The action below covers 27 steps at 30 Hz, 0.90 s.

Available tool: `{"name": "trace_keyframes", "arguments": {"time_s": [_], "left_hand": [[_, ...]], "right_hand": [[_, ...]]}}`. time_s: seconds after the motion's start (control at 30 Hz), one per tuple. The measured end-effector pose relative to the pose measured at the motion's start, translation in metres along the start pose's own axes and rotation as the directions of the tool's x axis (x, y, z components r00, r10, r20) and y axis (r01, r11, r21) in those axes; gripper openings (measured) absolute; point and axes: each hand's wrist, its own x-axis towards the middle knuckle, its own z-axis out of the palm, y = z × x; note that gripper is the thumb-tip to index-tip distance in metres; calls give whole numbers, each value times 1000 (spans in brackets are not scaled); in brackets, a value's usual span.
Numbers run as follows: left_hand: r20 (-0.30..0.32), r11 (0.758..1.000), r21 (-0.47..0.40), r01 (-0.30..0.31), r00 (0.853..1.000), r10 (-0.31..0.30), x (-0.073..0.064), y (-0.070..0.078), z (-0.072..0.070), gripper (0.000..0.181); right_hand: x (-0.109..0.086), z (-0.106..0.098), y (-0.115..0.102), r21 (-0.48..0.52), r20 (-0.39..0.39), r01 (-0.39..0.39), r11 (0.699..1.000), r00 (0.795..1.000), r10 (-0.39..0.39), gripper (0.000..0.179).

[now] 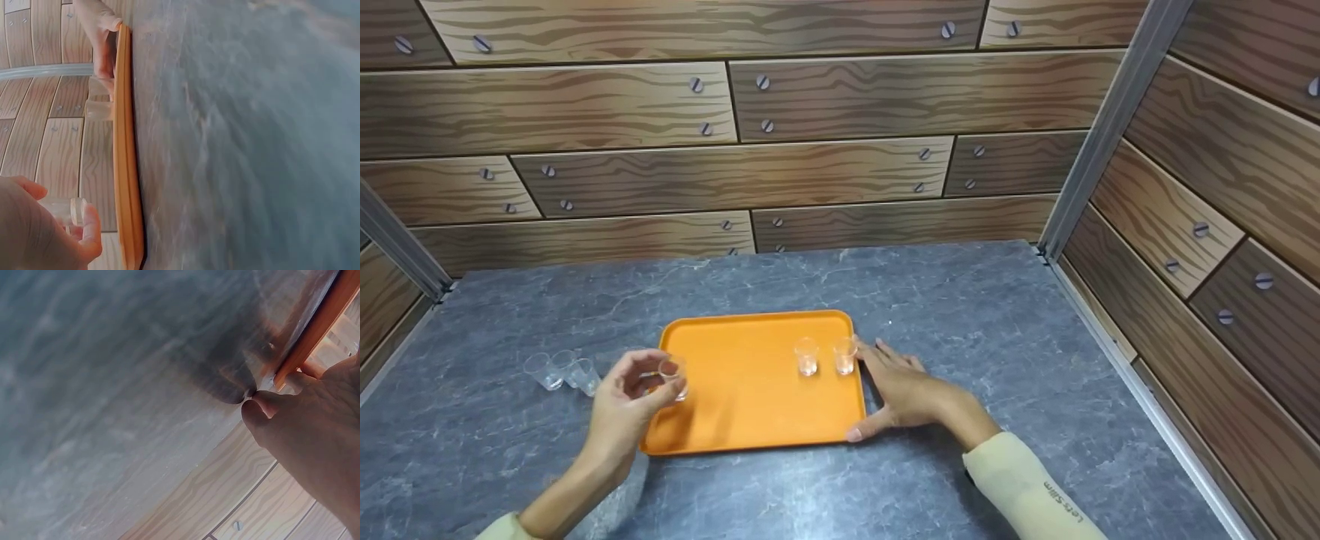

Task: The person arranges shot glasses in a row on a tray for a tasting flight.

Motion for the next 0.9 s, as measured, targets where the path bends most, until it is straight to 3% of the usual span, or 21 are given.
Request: {"name": "trace_keyframes", "arguments": {"time_s": [0.2, 0.43, 0.77, 0.9], "left_hand": [[30, 998, -12, 64, 998, -64, 1, -5, 19, 36], [84, 996, -7, 91, 992, -90, 2, -6, 42, 36], [122, 991, 48, 126, 984, -131, 7, -15, 68, 34], [130, 990, 32, 136, 982, -140, 9, -18, 75, 34]], "right_hand": [[0, 0, 0, -7, -4, 4, 1000, 1000, -4, 133], [1, 0, 0, -12, -10, 13, 1000, 1000, -13, 132], [0, 0, 0, -6, -4, -7, 1000, 1000, 7, 134], [1, 0, 0, -14, -7, -2, 1000, 1000, 2, 133]]}}
